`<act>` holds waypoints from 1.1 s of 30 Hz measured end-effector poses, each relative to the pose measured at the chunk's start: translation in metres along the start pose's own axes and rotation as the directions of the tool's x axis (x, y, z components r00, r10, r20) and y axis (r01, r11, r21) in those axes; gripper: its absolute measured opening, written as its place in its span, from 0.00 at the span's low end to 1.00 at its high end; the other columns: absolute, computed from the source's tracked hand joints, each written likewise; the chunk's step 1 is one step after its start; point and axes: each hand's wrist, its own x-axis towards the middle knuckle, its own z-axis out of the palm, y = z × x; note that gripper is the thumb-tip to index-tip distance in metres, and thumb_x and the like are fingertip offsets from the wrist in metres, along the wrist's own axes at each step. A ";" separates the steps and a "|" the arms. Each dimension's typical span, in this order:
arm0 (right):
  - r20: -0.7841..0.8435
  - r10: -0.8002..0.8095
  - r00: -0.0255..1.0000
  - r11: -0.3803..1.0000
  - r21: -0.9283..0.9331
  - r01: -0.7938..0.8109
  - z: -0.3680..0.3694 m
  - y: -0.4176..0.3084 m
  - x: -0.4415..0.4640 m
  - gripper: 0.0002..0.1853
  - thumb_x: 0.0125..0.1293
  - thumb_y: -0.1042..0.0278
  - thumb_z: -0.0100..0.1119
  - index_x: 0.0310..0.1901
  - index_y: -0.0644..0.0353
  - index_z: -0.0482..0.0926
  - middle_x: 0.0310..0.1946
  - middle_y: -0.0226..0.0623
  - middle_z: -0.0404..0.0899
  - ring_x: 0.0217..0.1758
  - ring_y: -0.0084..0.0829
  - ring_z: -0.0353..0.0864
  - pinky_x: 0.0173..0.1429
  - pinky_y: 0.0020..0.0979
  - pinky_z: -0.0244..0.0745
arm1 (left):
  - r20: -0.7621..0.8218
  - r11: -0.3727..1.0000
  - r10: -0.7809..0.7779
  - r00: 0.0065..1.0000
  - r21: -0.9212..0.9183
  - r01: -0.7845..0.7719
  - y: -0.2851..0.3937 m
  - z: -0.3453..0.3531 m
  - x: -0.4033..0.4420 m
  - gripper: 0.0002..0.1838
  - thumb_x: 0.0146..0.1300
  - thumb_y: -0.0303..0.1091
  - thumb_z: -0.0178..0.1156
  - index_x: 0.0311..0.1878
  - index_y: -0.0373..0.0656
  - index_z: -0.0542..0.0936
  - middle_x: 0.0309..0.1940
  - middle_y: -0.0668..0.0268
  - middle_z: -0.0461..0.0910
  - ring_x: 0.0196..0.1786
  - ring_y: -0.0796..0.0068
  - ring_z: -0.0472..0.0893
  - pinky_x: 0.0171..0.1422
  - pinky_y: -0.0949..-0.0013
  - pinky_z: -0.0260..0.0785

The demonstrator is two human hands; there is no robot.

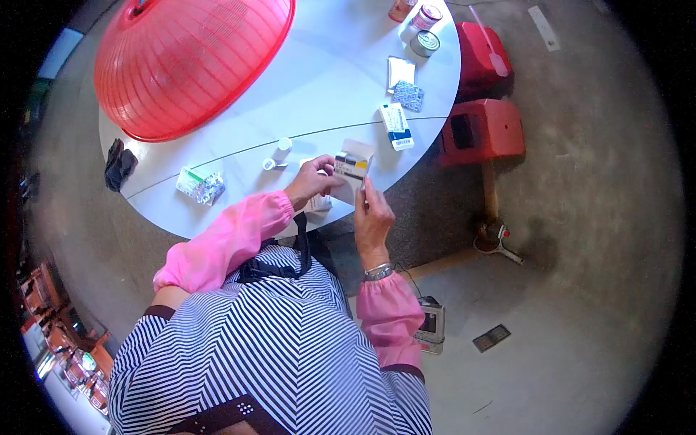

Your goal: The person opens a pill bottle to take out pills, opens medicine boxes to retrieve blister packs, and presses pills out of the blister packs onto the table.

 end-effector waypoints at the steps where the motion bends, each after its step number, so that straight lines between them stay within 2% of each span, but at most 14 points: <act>1: -0.019 -0.001 1.000 1.000 0.002 0.001 -0.002 -0.007 -0.003 0.16 0.64 0.75 0.59 0.54 0.64 0.78 0.31 0.44 0.80 0.30 0.38 0.81 0.32 0.35 0.75 | 0.009 0.991 0.123 0.992 0.048 -0.123 0.001 -0.003 -0.006 0.16 0.52 0.27 0.69 0.43 0.38 0.76 0.29 0.68 0.75 0.26 0.82 0.75 0.27 0.78 0.67; 3: -0.057 -0.081 0.995 0.996 0.033 0.083 -0.011 -0.023 -0.008 0.15 0.63 0.77 0.59 0.52 0.67 0.78 0.35 0.46 0.82 0.33 0.39 0.83 0.34 0.34 0.76 | 0.039 0.926 0.350 0.936 0.138 -0.352 0.004 -0.007 -0.028 0.15 0.49 0.26 0.69 0.39 0.40 0.75 0.26 0.67 0.72 0.27 0.81 0.76 0.29 0.77 0.68; 7: -0.101 -0.073 0.992 0.976 0.197 0.092 -0.024 -0.053 -0.018 0.13 0.62 0.79 0.61 0.48 0.68 0.80 0.37 0.47 0.83 0.35 0.38 0.85 0.36 0.32 0.78 | 0.070 0.784 0.472 0.879 0.422 -0.455 0.029 -0.019 -0.084 0.15 0.54 0.26 0.68 0.45 0.40 0.77 0.29 0.72 0.74 0.30 0.87 0.73 0.33 0.78 0.66; 12: -0.017 -0.096 0.995 0.946 0.309 0.096 -0.043 -0.085 -0.018 0.09 0.61 0.79 0.62 0.43 0.68 0.82 0.32 0.46 0.83 0.32 0.33 0.85 0.35 0.29 0.77 | -0.049 0.715 0.581 0.812 0.507 -0.481 0.020 -0.041 -0.116 0.16 0.53 0.21 0.67 0.46 0.40 0.77 0.33 0.69 0.78 0.29 0.85 0.74 0.34 0.78 0.69; 15: 0.091 -0.176 0.980 0.922 0.365 0.131 -0.040 -0.100 -0.009 0.08 0.60 0.78 0.63 0.41 0.67 0.82 0.29 0.44 0.83 0.29 0.31 0.83 0.33 0.26 0.75 | -0.083 0.680 0.595 0.799 0.581 -0.446 0.021 -0.055 -0.131 0.17 0.50 0.22 0.67 0.45 0.40 0.75 0.32 0.63 0.76 0.30 0.74 0.78 0.34 0.72 0.71; 17: 0.176 -0.194 0.965 0.911 0.397 0.111 -0.030 -0.103 -0.005 0.07 0.60 0.76 0.64 0.40 0.67 0.82 0.28 0.43 0.82 0.27 0.30 0.82 0.31 0.25 0.74 | -0.047 0.566 0.687 0.726 0.661 -0.492 0.021 -0.060 -0.136 0.18 0.48 0.21 0.66 0.44 0.40 0.74 0.34 0.61 0.78 0.31 0.66 0.79 0.34 0.69 0.73; 19: 0.285 -0.113 0.952 0.896 0.444 -0.027 -0.019 -0.106 -0.005 0.07 0.63 0.74 0.61 0.41 0.67 0.82 0.27 0.40 0.82 0.26 0.26 0.80 0.30 0.23 0.73 | -0.025 0.473 0.754 0.656 0.713 -0.517 0.023 -0.062 -0.140 0.19 0.47 0.21 0.66 0.43 0.39 0.74 0.35 0.60 0.78 0.33 0.63 0.80 0.36 0.67 0.73; 22: 0.452 0.050 0.890 0.780 0.540 -0.318 -0.006 -0.109 -0.007 0.09 0.65 0.72 0.59 0.41 0.68 0.82 0.28 0.37 0.83 0.28 0.25 0.82 0.32 0.23 0.75 | 0.101 0.150 0.879 0.466 0.869 -0.471 0.023 -0.073 -0.140 0.17 0.47 0.24 0.65 0.42 0.38 0.74 0.38 0.56 0.78 0.36 0.60 0.81 0.38 0.66 0.74; 25: 0.631 0.163 0.758 0.493 0.613 -0.617 0.006 -0.112 -0.007 0.10 0.67 0.69 0.56 0.42 0.68 0.81 0.29 0.37 0.84 0.30 0.25 0.83 0.35 0.24 0.77 | 0.207 -0.027 0.845 0.493 0.938 -0.346 0.025 -0.073 -0.152 0.14 0.50 0.27 0.63 0.41 0.38 0.74 0.40 0.54 0.77 0.36 0.62 0.80 0.39 0.66 0.73; 26: 0.704 0.176 0.688 0.363 0.603 -0.710 0.011 -0.110 -0.006 0.11 0.67 0.69 0.56 0.43 0.67 0.81 0.29 0.37 0.84 0.31 0.26 0.83 0.36 0.24 0.78 | 0.257 -0.111 0.851 0.458 0.940 -0.322 0.023 -0.076 -0.150 0.13 0.53 0.30 0.61 0.42 0.39 0.73 0.41 0.54 0.77 0.37 0.65 0.79 0.37 0.67 0.72; 27: 0.773 0.174 0.610 0.226 0.572 -0.788 0.014 -0.111 -0.005 0.11 0.67 0.68 0.55 0.43 0.67 0.81 0.30 0.38 0.84 0.31 0.27 0.84 0.36 0.24 0.79 | 0.270 -0.141 0.843 0.465 0.945 -0.294 0.024 -0.078 -0.151 0.14 0.53 0.30 0.60 0.43 0.40 0.73 0.41 0.54 0.77 0.37 0.66 0.79 0.36 0.68 0.71; 28: 0.792 0.109 0.601 0.108 0.592 -0.799 0.012 -0.115 -0.006 0.12 0.67 0.68 0.53 0.45 0.66 0.80 0.31 0.39 0.84 0.32 0.27 0.84 0.37 0.23 0.78 | 0.284 -0.171 0.834 0.473 0.948 -0.267 0.027 -0.081 -0.153 0.14 0.53 0.30 0.60 0.43 0.40 0.73 0.41 0.54 0.77 0.37 0.67 0.79 0.36 0.69 0.71; 31: 0.802 0.125 0.584 0.325 0.523 -0.788 0.018 -0.115 -0.005 0.12 0.68 0.68 0.54 0.45 0.67 0.80 0.32 0.39 0.84 0.32 0.27 0.84 0.36 0.23 0.78 | 0.326 -0.243 0.824 0.464 0.942 -0.230 0.027 -0.089 -0.153 0.14 0.53 0.31 0.60 0.43 0.40 0.73 0.42 0.54 0.76 0.38 0.69 0.78 0.35 0.69 0.69; 33: 0.798 0.139 0.587 0.315 0.526 -0.790 0.019 -0.117 -0.001 0.12 0.69 0.66 0.54 0.44 0.67 0.80 0.32 0.40 0.84 0.32 0.26 0.84 0.37 0.23 0.78 | 0.331 -0.260 0.824 0.460 0.942 -0.213 0.027 -0.094 -0.153 0.14 0.53 0.31 0.60 0.43 0.41 0.73 0.42 0.54 0.76 0.38 0.69 0.78 0.35 0.69 0.69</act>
